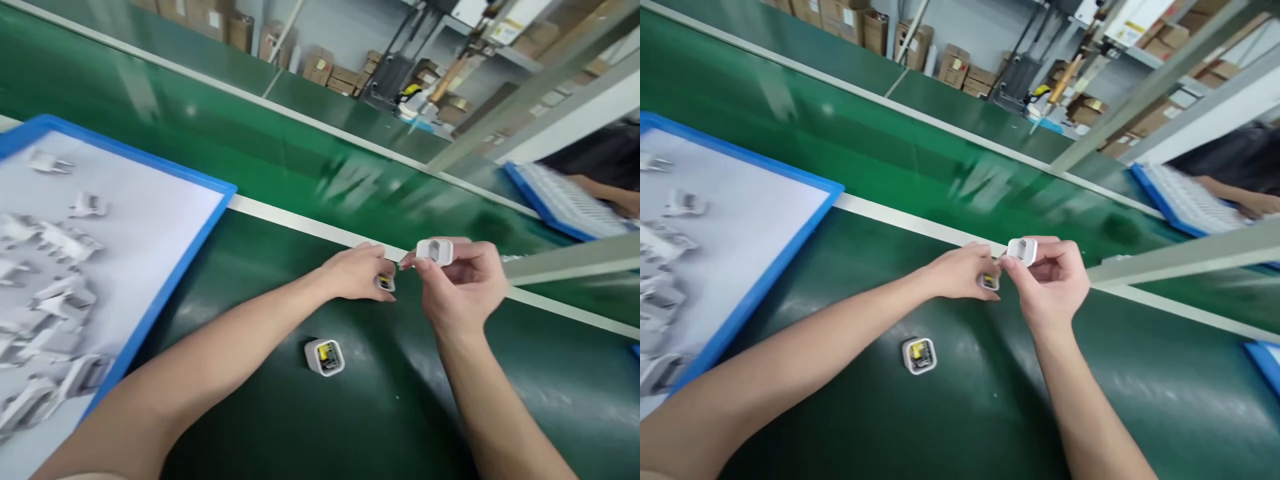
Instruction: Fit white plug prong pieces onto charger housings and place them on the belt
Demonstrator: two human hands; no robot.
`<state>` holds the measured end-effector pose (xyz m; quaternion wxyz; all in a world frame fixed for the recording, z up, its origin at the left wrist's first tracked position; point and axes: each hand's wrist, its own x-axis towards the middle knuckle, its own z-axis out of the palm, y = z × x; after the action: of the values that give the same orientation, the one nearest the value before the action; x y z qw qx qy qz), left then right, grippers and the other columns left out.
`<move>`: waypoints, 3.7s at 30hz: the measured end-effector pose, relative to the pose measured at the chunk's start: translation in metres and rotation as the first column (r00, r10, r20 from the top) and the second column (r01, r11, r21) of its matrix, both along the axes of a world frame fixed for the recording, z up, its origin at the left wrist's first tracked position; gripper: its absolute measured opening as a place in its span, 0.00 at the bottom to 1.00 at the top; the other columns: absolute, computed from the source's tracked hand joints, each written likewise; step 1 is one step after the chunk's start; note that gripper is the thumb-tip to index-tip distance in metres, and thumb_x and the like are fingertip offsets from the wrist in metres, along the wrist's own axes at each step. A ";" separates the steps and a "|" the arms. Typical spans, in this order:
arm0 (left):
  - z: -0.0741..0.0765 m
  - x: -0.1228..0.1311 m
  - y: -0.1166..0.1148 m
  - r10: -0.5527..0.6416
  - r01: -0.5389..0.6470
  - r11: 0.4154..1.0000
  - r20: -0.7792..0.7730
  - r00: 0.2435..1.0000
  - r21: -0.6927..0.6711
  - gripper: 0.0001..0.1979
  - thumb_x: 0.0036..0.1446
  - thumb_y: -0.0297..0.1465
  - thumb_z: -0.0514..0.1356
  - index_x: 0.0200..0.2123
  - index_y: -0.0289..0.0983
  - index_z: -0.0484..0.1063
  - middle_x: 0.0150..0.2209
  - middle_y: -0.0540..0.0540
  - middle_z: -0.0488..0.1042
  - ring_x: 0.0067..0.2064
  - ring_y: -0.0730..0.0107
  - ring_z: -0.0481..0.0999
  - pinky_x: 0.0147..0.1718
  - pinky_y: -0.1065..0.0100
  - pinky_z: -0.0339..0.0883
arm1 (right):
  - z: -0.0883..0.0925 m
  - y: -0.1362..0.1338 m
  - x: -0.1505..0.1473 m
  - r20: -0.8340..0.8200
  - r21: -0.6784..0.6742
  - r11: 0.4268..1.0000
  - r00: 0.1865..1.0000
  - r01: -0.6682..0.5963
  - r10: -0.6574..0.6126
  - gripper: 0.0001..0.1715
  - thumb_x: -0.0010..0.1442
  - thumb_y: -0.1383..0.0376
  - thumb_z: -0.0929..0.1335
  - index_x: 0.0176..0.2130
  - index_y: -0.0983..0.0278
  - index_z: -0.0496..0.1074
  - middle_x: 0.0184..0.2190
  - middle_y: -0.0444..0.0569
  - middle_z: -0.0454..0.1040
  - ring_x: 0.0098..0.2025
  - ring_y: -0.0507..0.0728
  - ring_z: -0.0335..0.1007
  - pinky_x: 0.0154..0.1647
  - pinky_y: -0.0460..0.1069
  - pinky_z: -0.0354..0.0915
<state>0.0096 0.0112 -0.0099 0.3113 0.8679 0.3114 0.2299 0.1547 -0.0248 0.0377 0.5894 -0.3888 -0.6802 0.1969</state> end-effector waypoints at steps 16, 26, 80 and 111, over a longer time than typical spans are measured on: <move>-0.008 0.002 -0.014 0.021 -0.021 1.000 0.041 0.999 -0.009 0.12 0.57 0.38 0.66 0.32 0.38 0.68 0.37 0.47 0.68 0.44 0.62 0.69 0.40 0.63 0.65 | -0.033 -0.030 0.055 0.683 -0.151 0.988 0.724 0.006 0.100 0.09 0.69 0.60 0.68 0.41 0.59 0.61 0.21 0.35 0.63 0.19 0.48 0.56 0.22 0.45 0.53; -0.002 0.000 -0.016 0.028 -0.025 0.996 0.024 0.999 -0.086 0.16 0.56 0.42 0.67 0.32 0.37 0.69 0.37 0.49 0.66 0.44 0.62 0.70 0.40 0.62 0.65 | -0.020 -0.025 0.057 0.625 -0.110 0.991 0.770 -0.076 0.128 0.04 0.70 0.63 0.67 0.45 0.59 0.71 0.39 0.50 0.73 0.38 0.55 0.70 0.34 0.50 0.68; -0.003 0.001 -0.005 0.118 -0.083 0.978 0.177 0.977 -0.191 0.19 0.56 0.47 0.67 0.39 0.39 0.69 0.40 0.50 0.74 0.43 0.63 0.72 0.34 0.66 0.61 | -0.051 -0.001 0.047 -0.137 -0.528 0.849 0.983 0.032 -0.122 0.23 0.54 0.51 0.77 0.32 0.61 0.66 0.26 0.40 0.69 0.19 0.47 0.58 0.19 0.45 0.54; 0.006 -0.010 0.021 0.072 -0.062 0.991 0.083 0.994 -0.120 0.11 0.71 0.37 0.52 0.45 0.35 0.67 0.48 0.43 0.73 0.49 0.63 0.73 0.40 0.66 0.63 | -0.048 0.111 0.058 0.630 -0.170 0.629 0.575 0.758 -0.522 0.37 0.53 0.52 0.73 0.59 0.64 0.75 0.52 0.68 0.77 0.51 0.74 0.76 0.47 0.67 0.68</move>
<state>-0.0005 0.0321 -0.0038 0.3670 0.8264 0.3395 0.2592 0.2124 0.0857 -0.0101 0.3106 -0.7690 -0.5587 -0.0085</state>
